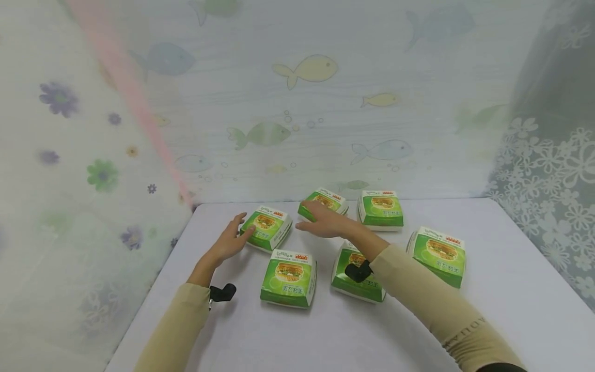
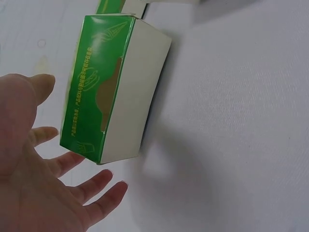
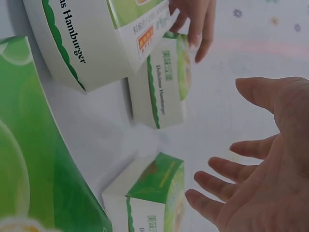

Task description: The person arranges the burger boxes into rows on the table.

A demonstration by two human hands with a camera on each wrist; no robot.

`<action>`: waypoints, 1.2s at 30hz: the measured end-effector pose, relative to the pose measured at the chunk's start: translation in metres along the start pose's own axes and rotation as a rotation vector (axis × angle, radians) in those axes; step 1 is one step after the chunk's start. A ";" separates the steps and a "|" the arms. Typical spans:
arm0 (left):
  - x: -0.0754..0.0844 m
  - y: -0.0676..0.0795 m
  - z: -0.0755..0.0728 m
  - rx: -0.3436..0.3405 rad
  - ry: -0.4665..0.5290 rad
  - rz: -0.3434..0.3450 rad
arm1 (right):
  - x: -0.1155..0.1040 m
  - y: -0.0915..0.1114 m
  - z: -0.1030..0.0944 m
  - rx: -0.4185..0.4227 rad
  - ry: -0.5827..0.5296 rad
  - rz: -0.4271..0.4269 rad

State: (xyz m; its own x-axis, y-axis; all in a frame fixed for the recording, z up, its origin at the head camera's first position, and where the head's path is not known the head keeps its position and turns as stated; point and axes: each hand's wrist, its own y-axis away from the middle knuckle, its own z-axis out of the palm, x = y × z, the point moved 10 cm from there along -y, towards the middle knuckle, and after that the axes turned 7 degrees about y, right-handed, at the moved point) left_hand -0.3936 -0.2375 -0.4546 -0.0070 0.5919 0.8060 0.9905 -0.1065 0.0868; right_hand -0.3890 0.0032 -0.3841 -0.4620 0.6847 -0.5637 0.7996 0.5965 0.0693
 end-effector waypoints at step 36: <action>-0.022 0.000 0.002 0.004 0.046 -0.094 | 0.010 -0.033 0.040 -0.021 -0.202 0.181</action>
State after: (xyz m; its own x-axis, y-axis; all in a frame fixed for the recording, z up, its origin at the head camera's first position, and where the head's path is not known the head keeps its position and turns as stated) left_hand -0.3934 -0.2489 -0.4741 -0.1058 0.5619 0.8204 0.9857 -0.0495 0.1610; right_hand -0.4051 -0.0263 -0.4254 -0.2244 0.6846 -0.6935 0.8531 0.4820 0.1997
